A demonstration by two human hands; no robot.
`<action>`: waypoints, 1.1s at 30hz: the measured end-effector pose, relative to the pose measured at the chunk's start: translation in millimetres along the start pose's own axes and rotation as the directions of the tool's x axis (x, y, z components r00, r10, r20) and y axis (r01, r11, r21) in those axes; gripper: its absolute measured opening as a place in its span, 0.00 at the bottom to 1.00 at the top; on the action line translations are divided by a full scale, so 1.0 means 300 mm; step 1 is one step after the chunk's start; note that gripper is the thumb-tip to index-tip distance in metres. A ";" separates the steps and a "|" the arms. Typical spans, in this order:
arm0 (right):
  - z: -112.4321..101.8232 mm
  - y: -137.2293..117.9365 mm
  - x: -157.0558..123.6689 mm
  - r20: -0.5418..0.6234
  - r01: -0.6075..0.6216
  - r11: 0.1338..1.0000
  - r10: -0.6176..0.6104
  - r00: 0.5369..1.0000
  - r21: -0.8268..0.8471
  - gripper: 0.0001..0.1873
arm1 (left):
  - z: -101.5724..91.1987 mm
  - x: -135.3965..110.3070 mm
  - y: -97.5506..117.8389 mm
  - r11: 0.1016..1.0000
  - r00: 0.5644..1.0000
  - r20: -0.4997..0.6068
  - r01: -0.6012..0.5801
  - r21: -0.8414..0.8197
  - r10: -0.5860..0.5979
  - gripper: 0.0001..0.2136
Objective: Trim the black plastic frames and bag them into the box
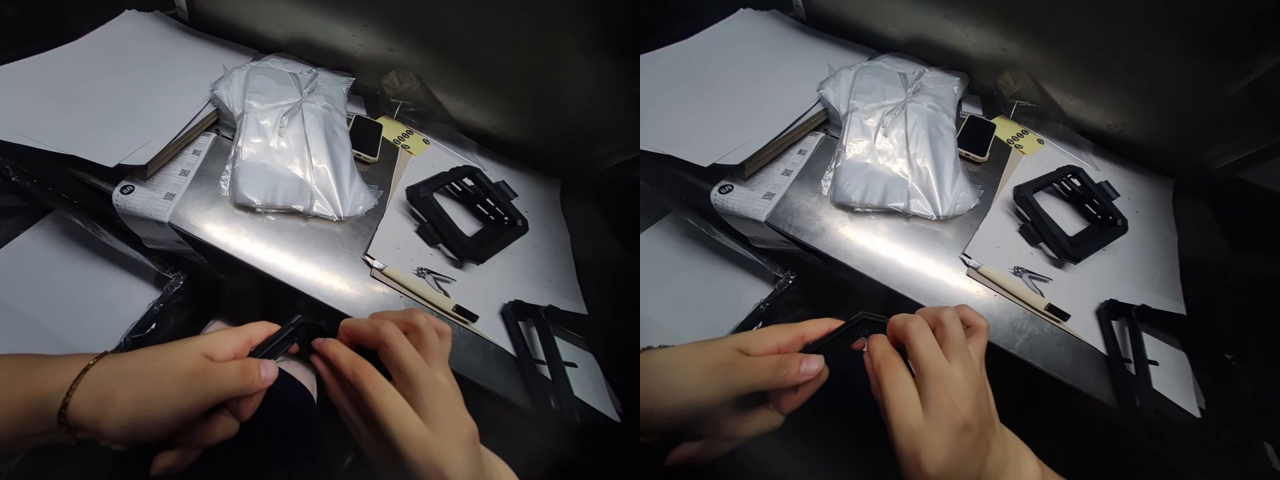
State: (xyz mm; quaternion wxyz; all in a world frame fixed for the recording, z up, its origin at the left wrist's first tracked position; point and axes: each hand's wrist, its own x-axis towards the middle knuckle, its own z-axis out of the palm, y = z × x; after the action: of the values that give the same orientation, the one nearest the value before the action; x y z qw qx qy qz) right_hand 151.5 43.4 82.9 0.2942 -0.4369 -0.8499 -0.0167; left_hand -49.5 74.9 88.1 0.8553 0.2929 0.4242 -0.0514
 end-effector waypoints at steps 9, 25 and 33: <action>0.036 -0.020 0.030 0.028 0.072 0.996 -0.071 0.997 -0.059 0.09 | 0.015 -0.003 0.010 1.000 1.000 0.007 -0.018 -0.004 0.018 0.07; -0.076 0.071 -0.076 0.374 -0.102 0.912 -0.060 0.926 0.397 0.09 | -0.028 -0.014 0.005 0.999 0.999 0.032 -0.038 -0.027 0.038 0.08; 0.006 0.073 -0.168 0.311 0.181 0.980 -0.200 0.929 0.089 0.06 | -0.113 0.028 -0.065 0.963 0.985 -0.004 -0.172 -0.207 0.175 0.09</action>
State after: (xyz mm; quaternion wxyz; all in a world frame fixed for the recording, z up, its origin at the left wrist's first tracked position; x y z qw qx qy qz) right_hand 189.5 20.5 50.4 0.1627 -0.3407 -0.9246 0.0507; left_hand -74.2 78.7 57.0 0.8855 0.2379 0.3937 0.0658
